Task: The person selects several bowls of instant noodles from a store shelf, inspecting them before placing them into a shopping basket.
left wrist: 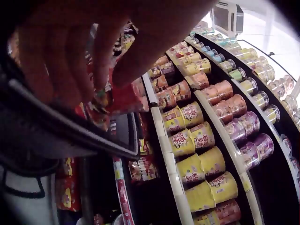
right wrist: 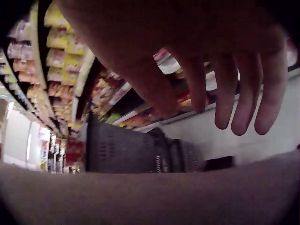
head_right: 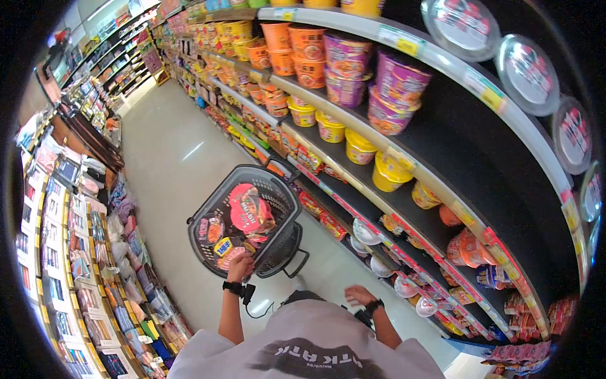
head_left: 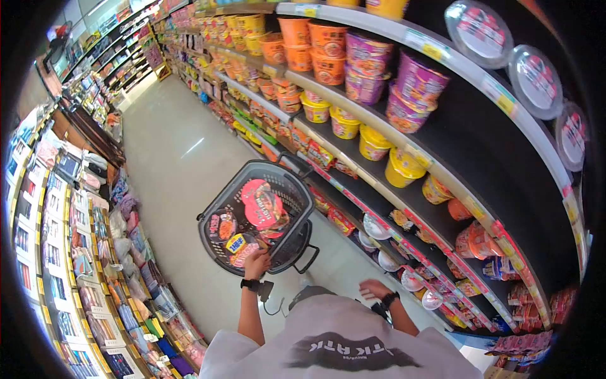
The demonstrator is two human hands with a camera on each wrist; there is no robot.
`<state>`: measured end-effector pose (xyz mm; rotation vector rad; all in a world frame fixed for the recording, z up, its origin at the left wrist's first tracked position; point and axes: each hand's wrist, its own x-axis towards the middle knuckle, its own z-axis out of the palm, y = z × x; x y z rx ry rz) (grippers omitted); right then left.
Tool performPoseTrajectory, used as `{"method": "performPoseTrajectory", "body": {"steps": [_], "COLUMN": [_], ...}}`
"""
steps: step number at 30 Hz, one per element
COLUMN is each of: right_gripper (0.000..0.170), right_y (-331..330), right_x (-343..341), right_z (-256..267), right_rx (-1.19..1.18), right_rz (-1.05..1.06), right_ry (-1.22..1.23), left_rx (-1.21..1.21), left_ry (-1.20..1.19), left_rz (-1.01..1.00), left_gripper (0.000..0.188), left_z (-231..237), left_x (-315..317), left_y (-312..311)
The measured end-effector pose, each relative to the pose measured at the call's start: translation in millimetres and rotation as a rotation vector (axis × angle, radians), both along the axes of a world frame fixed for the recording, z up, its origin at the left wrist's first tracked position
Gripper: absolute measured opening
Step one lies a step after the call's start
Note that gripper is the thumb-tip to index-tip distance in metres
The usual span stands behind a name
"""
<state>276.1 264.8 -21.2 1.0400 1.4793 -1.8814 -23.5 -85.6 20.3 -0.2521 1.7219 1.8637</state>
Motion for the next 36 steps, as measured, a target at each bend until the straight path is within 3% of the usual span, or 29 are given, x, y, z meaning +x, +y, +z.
{"method": "performPoseTrajectory", "body": {"steps": [1, 3, 5, 7, 14, 16, 21, 25, 27, 30, 31, 33, 36], "right_gripper": [0.035, 0.034, 0.035, 0.038, 0.035, 0.032, 0.032, 0.035, 0.034, 0.03, 0.03, 0.027, 0.032], "right_y": [9, 28, 12, 2, -16, -12, 12, 18, 25, 34, 30, 14, -16], "right_x": [46, 146, 195, 232, 292, 273, 222, 131, 76, -24, -66, -133, -228], "right_z": [-21, -114, -55, -24, -54, -47, -64, -41, -45, -50, -38, -3, 56], "right_rx": [0.02, -0.167, -0.02, -0.035, 0.03, 0.132, 0.138, 0.161, 0.13, 0.23, 0.3, 0.258, 0.188], "right_rz": [-0.059, -0.239, -0.306, -0.371, -0.263, -0.108, -0.031, -0.01, -0.013, 0.168, 0.242, 0.18, 0.204], "right_ry": [-0.054, -0.261, -0.32, -0.366, -0.374, -0.381, -0.301, -0.305, -0.26, -0.075, -0.005, 0.305, 0.396], "left_rx": [0.007, -0.058, -0.092, -0.106, -0.124, -0.113, -0.008, 0.112, 0.06, 0.063, 0.059, 0.056, 0.085], "left_ry": [-0.03, -0.084, -0.118, -0.136, -0.103, -0.071, 0.034, 0.043, 0.067, 0.104, 0.128, 0.161, 0.092], "left_rz": [-0.013, -0.01, -0.034, -0.085, -0.129, -0.07, 0.325, 0.468, 0.41, 0.394, 0.376, 0.354, 0.305], "left_gripper": [0.026, 0.028, 0.029, 0.03, 0.03, 0.029, 0.034, 0.048, 0.058, 0.051, 0.049, 0.046, 0.049], "left_z": [-2, 6, 15, 23, 18, 34, 3, 35, 19, -3, -10, -23, -25], "left_x": [12, 39, 61, 77, 86, 84, 19, -33, -62, -90, -94, -99, -93], "left_y": [7, 23, 42, 58, 86, 88, 56, 53, 47, 48, 48, 42, 34]}}
